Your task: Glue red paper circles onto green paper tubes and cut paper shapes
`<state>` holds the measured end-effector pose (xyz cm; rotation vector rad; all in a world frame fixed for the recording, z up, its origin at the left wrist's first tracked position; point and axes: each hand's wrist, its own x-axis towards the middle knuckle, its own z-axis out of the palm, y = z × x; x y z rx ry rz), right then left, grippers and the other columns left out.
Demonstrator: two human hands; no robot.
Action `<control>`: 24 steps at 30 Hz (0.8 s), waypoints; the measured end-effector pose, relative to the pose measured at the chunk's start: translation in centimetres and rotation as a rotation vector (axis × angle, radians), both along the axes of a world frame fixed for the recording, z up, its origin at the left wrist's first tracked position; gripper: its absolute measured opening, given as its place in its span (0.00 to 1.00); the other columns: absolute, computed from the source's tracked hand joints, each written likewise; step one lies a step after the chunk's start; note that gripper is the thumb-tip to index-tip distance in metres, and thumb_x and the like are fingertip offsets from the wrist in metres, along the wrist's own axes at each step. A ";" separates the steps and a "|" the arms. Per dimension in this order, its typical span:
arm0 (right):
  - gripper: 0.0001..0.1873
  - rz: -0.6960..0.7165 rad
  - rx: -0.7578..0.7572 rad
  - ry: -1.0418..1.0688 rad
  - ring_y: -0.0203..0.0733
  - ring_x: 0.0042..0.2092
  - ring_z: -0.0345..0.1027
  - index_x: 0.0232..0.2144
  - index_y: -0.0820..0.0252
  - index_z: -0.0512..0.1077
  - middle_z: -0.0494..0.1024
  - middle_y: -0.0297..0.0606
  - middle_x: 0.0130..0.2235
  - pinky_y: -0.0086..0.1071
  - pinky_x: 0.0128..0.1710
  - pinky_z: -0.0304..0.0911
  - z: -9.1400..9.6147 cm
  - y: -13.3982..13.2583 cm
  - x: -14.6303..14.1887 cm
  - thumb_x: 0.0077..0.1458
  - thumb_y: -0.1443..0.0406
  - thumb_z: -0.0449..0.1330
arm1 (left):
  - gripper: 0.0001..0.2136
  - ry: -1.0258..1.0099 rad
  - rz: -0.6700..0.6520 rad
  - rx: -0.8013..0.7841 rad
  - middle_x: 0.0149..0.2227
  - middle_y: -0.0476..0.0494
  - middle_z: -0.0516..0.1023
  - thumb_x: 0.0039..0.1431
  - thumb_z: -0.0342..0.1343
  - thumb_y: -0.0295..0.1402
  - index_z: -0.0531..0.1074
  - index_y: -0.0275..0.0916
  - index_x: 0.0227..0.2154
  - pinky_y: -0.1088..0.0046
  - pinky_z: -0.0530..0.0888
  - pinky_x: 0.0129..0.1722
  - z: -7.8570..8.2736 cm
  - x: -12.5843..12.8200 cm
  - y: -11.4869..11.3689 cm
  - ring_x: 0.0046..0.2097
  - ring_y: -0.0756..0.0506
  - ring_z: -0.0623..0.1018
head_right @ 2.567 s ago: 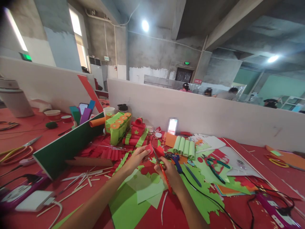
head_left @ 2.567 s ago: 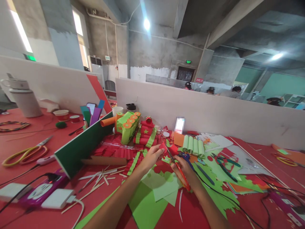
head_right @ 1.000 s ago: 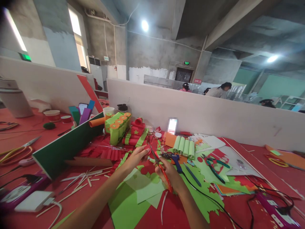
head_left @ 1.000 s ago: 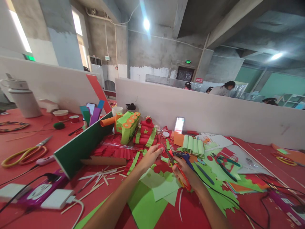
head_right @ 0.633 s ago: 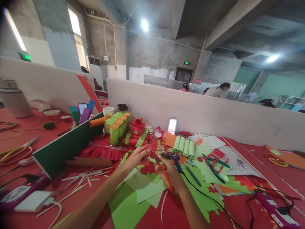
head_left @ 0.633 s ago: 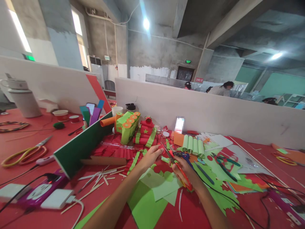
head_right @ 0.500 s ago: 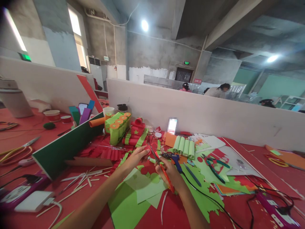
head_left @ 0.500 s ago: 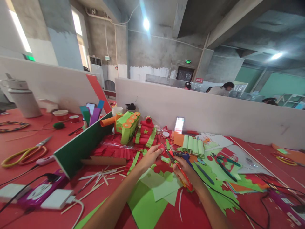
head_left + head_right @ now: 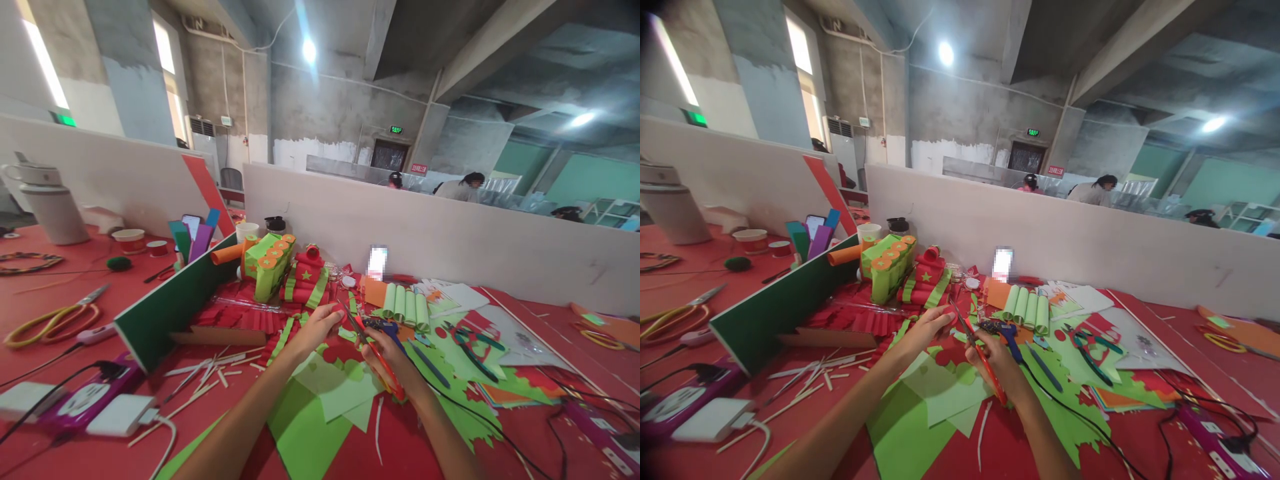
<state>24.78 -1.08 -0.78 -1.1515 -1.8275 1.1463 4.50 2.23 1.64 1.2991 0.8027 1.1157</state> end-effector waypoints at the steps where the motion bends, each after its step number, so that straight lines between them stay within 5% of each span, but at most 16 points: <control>1: 0.31 -0.009 0.012 -0.008 0.32 0.23 0.54 0.48 0.60 0.71 0.64 0.30 0.25 0.26 0.21 0.49 0.0 0.1 0.0 0.56 0.42 0.56 | 0.16 0.000 0.001 0.002 0.20 0.56 0.59 0.52 0.57 0.46 0.61 0.39 0.23 0.76 0.55 0.22 0.0 0.0 0.0 0.21 0.54 0.57; 10: 0.29 0.005 0.046 -0.001 0.31 0.21 0.49 0.43 0.62 0.70 0.61 0.27 0.23 0.26 0.20 0.46 0.8 -0.1 -0.3 0.55 0.43 0.58 | 0.17 -0.012 0.005 0.059 0.20 0.57 0.59 0.54 0.58 0.47 0.63 0.38 0.26 0.77 0.55 0.22 0.1 0.2 0.0 0.20 0.55 0.59; 15: 0.28 -0.041 0.069 0.023 0.32 0.21 0.49 0.41 0.61 0.70 0.61 0.28 0.23 0.26 0.20 0.46 0.6 0.0 -0.6 0.55 0.42 0.57 | 0.18 0.014 -0.005 0.104 0.23 0.53 0.68 0.54 0.60 0.47 0.66 0.36 0.33 0.78 0.58 0.22 0.0 0.1 -0.1 0.22 0.54 0.64; 20: 0.31 -0.118 0.165 0.057 0.33 0.22 0.51 0.45 0.62 0.69 0.64 0.31 0.25 0.27 0.20 0.50 0.2 0.2 -0.9 0.56 0.42 0.56 | 0.19 0.052 -0.102 0.118 0.23 0.51 0.72 0.54 0.60 0.49 0.68 0.36 0.34 0.77 0.61 0.21 0.4 0.1 -0.5 0.20 0.53 0.67; 24: 0.32 -0.136 0.102 0.154 0.32 0.19 0.50 0.47 0.62 0.68 0.59 0.27 0.21 0.27 0.19 0.49 -0.3 0.1 -1.2 0.56 0.42 0.56 | 0.20 0.057 -0.184 0.102 0.23 0.50 0.71 0.55 0.59 0.50 0.70 0.35 0.32 0.77 0.63 0.22 0.7 0.3 -1.1 0.22 0.53 0.69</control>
